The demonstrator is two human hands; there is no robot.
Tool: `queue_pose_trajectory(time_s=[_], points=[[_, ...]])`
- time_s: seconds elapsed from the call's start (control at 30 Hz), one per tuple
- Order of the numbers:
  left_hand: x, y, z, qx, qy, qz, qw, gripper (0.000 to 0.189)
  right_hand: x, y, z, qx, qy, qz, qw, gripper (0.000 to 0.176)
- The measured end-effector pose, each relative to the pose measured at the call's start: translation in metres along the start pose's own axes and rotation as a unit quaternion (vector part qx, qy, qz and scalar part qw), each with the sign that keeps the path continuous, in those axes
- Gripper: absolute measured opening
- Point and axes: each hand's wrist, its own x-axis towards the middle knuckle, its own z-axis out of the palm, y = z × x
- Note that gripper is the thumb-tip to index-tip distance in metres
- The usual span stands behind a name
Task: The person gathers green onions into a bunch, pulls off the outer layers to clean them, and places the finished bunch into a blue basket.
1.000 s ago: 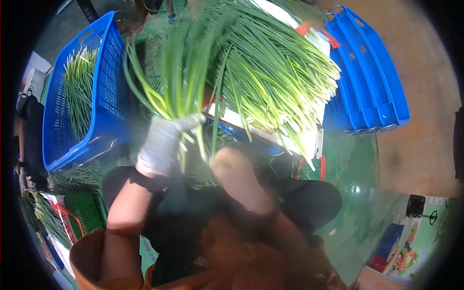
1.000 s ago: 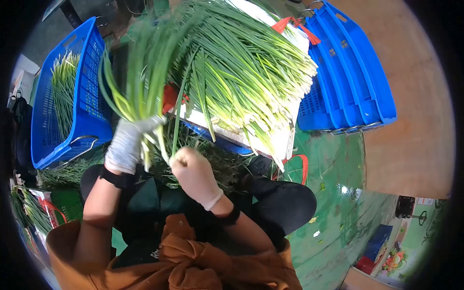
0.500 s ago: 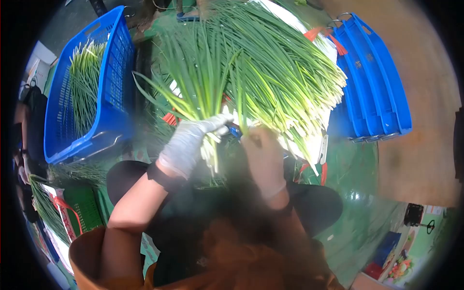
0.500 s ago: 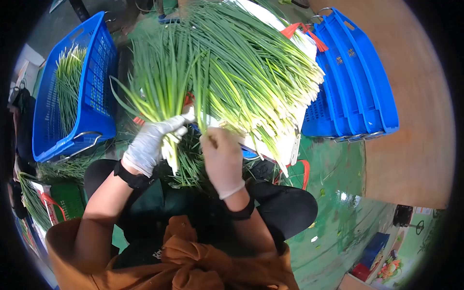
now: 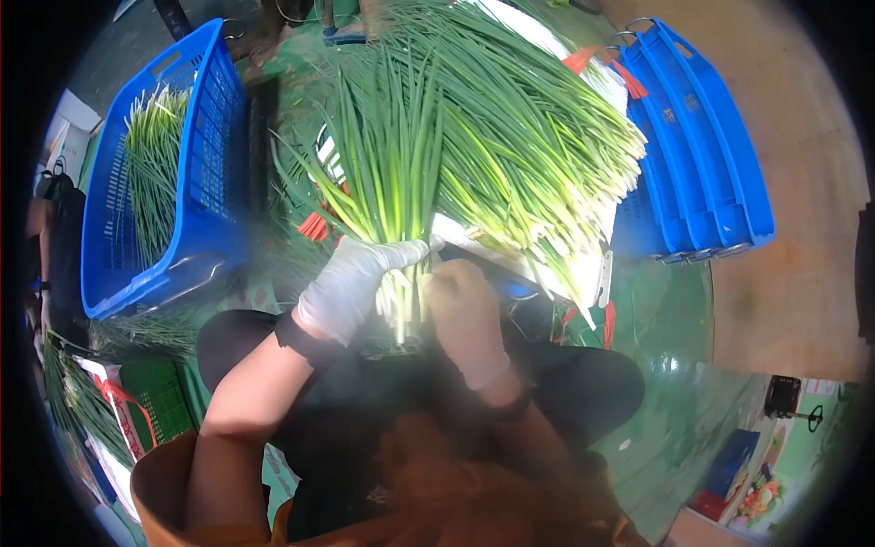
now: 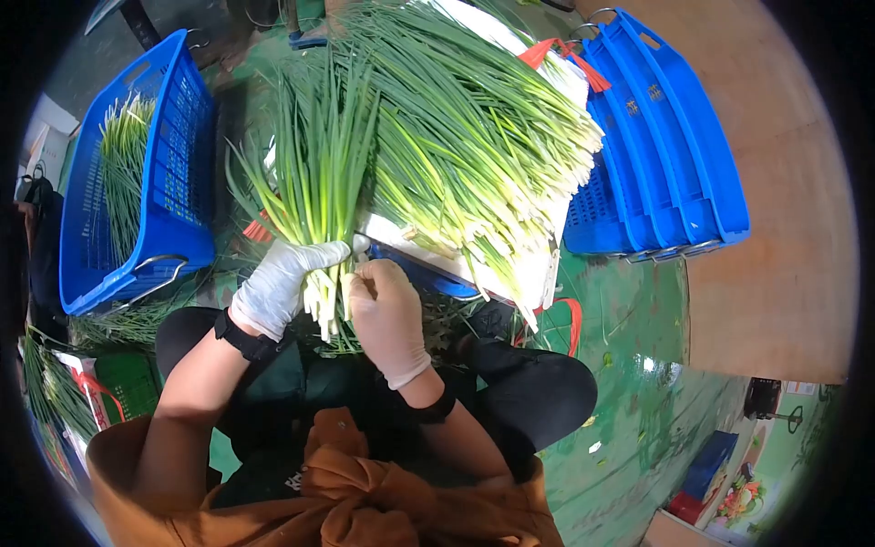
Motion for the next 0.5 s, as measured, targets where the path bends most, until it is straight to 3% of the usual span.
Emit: queue_pose_trajectory(time_s=[0.03,0.07,0.13,0.17,0.2,0.23,0.27,0.33,0.37,0.43,0.5], points=[[-0.004,0.006,0.001,-0.013,0.027,-0.038,0.999,0.042,-0.003,0.001,0.0,-0.008,0.009,-0.016,1.0,0.004],[-0.001,0.006,-0.004,0.049,0.041,0.032,0.997,0.037,-0.006,0.009,-0.003,-0.011,0.012,-0.015,1.0,0.004],[0.002,0.03,-0.006,0.037,0.106,0.035,0.993,0.03,-0.014,0.032,-0.017,-0.026,-0.092,-0.114,0.989,0.004],[-0.001,0.045,-0.007,0.007,0.133,0.04,0.99,0.029,-0.019,0.036,-0.031,-0.121,-0.208,-0.071,0.968,0.007],[-0.002,0.057,-0.011,-0.024,0.16,0.044,0.986,0.028,-0.015,0.027,-0.05,-0.12,-0.339,0.004,0.933,0.008],[0.0,0.065,-0.017,-0.029,0.174,0.057,0.983,0.028,-0.007,0.022,-0.064,-0.155,-0.29,-0.055,0.943,0.009],[0.003,0.066,-0.03,-0.053,0.133,0.062,0.988,0.029,0.006,0.021,-0.076,-0.188,-0.242,-0.113,0.945,0.011],[0.0,0.065,-0.029,-0.078,0.064,0.049,0.994,0.028,0.047,0.045,-0.099,-0.288,0.041,-0.149,0.945,0.016],[0.001,0.061,-0.027,-0.088,0.055,0.02,0.994,0.028,0.07,0.034,-0.106,-0.336,0.17,-0.2,0.905,0.018],[0.001,0.046,-0.014,-0.065,0.046,-0.034,0.996,0.025,0.101,0.044,-0.116,-0.498,0.169,-0.205,0.825,0.016],[0.004,0.033,-0.013,-0.076,0.042,-0.066,0.994,0.032,0.108,0.054,-0.113,-0.529,0.138,-0.195,0.815,0.015]])
